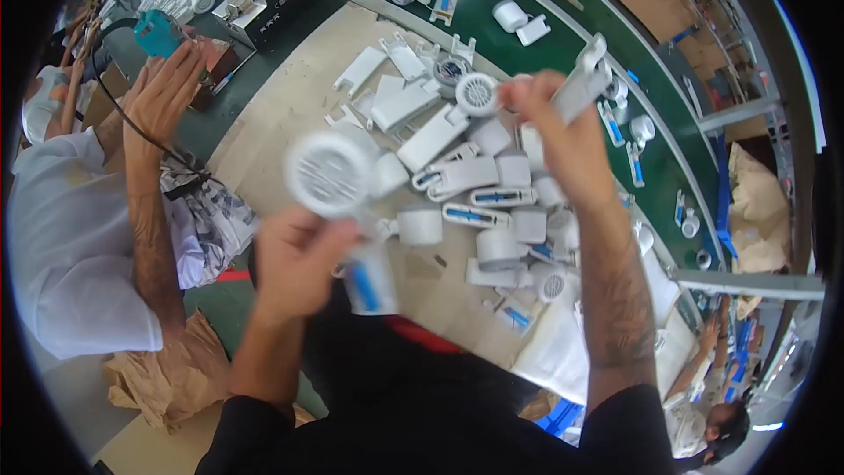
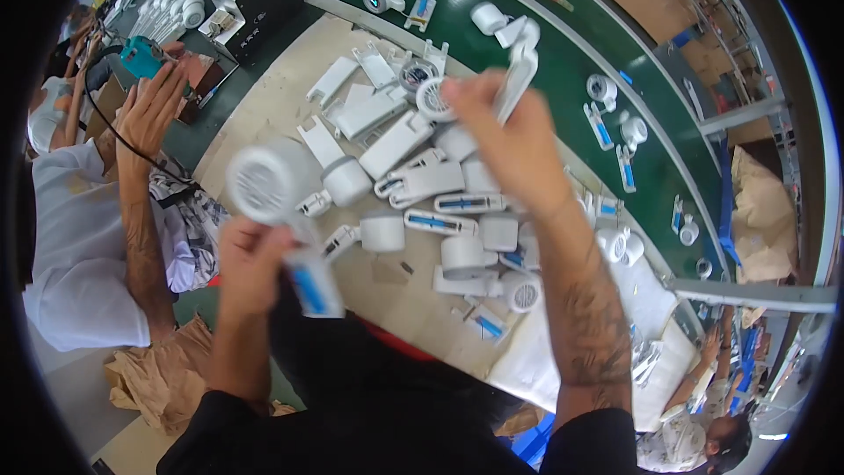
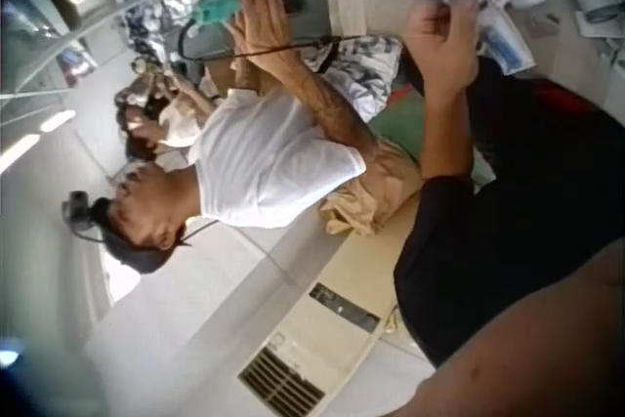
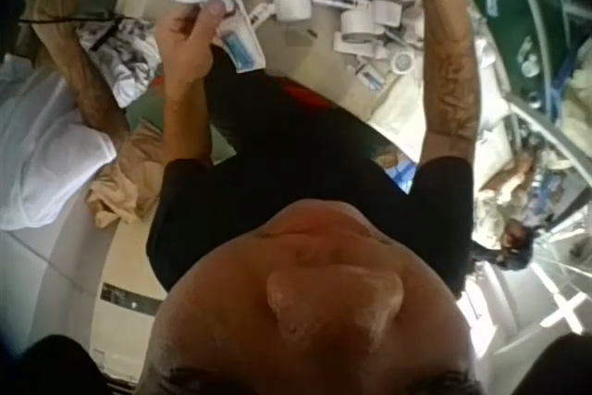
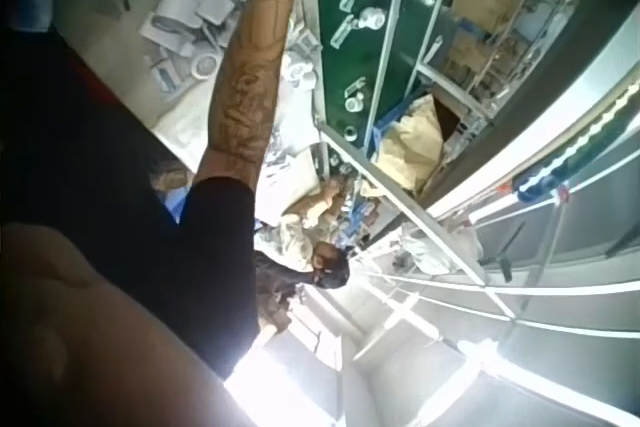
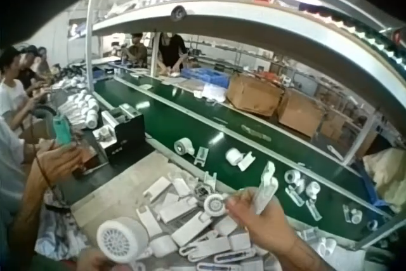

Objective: The person assembles portable fans by fitting fan heads, batteries, and handle casings together and snapping plastic covers into place by hand.

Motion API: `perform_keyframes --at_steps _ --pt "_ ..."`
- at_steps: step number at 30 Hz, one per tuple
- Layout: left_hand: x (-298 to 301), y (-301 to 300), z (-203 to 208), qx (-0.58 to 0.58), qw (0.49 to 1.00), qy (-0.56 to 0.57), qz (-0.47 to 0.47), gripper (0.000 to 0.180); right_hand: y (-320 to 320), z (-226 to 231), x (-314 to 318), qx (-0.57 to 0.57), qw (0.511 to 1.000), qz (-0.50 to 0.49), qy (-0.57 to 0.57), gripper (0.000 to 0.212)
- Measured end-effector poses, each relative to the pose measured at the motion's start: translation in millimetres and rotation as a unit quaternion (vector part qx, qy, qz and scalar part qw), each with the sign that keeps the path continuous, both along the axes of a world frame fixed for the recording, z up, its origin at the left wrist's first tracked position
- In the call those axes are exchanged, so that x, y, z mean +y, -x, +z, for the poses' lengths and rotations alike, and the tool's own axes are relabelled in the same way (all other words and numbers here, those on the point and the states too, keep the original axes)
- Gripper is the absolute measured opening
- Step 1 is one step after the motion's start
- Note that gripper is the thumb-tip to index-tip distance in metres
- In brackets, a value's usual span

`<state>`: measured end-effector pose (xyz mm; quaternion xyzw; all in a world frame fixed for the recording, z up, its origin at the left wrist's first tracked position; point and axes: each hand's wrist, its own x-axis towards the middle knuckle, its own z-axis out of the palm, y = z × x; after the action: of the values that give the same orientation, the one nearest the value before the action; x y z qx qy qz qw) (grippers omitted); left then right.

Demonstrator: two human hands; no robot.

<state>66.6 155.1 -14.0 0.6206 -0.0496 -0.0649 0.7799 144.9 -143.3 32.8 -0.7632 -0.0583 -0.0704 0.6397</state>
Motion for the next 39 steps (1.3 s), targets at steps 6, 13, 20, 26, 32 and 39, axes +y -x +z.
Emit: perform_keyframes --at_steps 6,13,20,26,32,39 --pt "75.4 -126.0 -100.1 -0.071 0.967 -0.153 0.191 0.02 -211.1 -53.3 -80.8 -0.014 0.891 -0.13 0.435 0.049" --pt "81.8 -148.2 -125.9 -0.053 0.956 -0.21 0.199 0.014 -300.9 -101.0 -135.0 -0.134 0.739 -0.041 0.659 0.053" --pt "66.5 -156.0 -121.2 -0.057 0.95 -0.195 0.235 0.026 -191.5 -15.5 -184.0 0.071 0.858 0.008 0.509 0.04" --pt "85.7 -150.2 -122.1 -0.027 0.954 -0.21 0.213 0.024 -45.0 -11.9 -126.8 0.246 0.826 0.044 0.506 0.036" --pt "66.2 -152.7 -113.5 -0.067 0.951 -0.219 0.208 0.017 -79.4 -8.3 -86.1 0.091 0.926 -0.067 0.36 0.038" --pt "67.6 -132.9 -108.7 -0.048 0.945 -0.251 0.206 0.021 -312.1 -77.8 38.1 -0.153 0.852 0.034 0.499 0.052"
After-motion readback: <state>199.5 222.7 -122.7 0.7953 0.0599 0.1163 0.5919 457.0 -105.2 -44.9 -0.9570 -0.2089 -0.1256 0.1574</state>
